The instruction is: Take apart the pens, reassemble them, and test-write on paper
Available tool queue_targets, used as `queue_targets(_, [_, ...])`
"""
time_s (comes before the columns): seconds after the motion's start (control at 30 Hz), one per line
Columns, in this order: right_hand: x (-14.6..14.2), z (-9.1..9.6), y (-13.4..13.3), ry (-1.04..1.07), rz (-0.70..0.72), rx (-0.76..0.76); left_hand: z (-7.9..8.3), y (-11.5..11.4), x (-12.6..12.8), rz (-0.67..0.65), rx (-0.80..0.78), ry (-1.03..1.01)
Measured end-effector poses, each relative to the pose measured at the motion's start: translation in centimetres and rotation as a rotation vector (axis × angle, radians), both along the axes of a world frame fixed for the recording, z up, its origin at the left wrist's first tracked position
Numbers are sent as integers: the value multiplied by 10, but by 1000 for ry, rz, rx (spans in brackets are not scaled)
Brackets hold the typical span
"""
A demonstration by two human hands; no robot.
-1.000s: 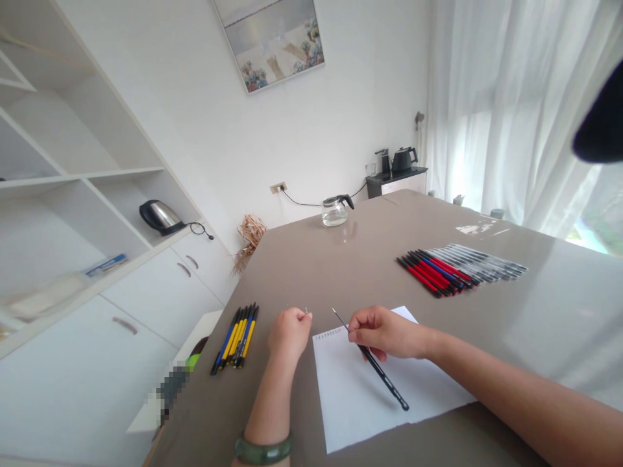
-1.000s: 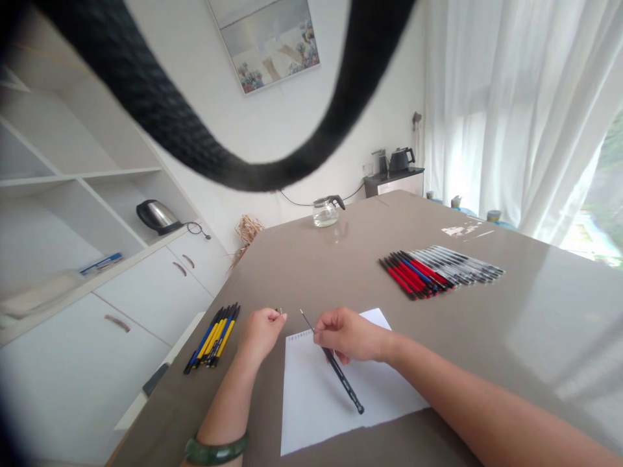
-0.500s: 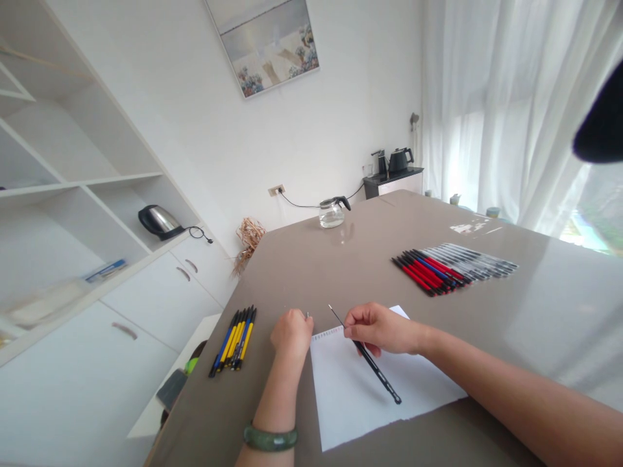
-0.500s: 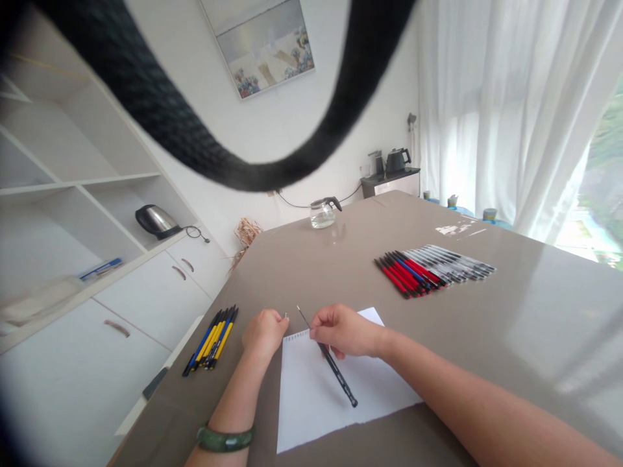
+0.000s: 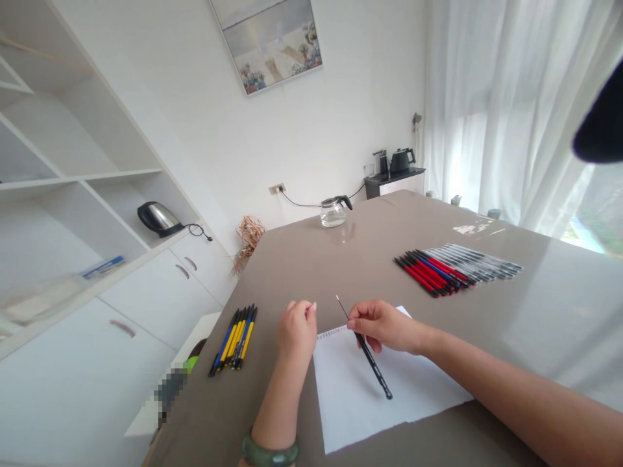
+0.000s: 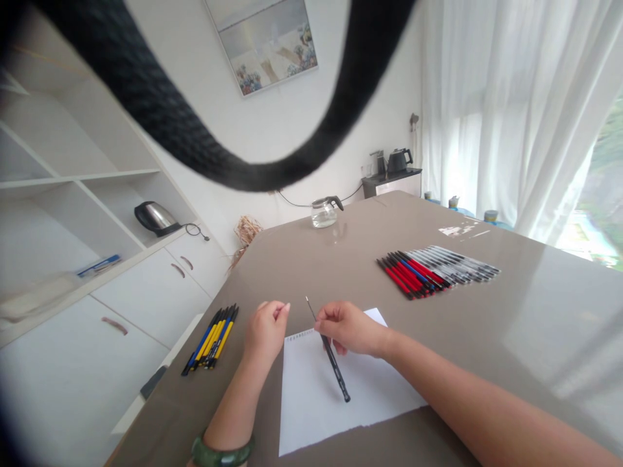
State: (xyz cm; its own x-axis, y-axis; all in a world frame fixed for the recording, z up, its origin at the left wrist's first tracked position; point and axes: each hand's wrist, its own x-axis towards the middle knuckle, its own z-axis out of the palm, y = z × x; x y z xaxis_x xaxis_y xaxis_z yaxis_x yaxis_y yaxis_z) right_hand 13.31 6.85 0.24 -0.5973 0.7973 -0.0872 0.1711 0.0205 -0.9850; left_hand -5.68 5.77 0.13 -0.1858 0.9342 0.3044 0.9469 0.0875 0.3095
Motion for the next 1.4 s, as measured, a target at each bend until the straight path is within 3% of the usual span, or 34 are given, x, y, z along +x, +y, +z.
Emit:
queue_targets(0.07, [-1,-1,2,66,-65,-24,2,-8,11,-189,-1,-270])
queue_targets(0.17, [-3,-3,6,155,-162,-59,2,-18,28,-399,-231,-736])
queue_targets(0.3, [-4,-5,6,216,-226,-63,0,-23,38,-501,-369,-960])
queue_targets(0.5, [-5,-7,9,152,-314,11,-5,-22,33,-514,-394,-912])
queue_targets(0.7, [-6,-8,34,99,-402,48,-3,-28,30,-509,-528,-974])
queue_targets(1.13, [-76,-27,83,-524,-231,235,2,-34,21,-620,-705,-1027])
queue_targets(1.4, [-85,-37,93,-641,-279,275,4,-34,19,-625,-700,-1007])
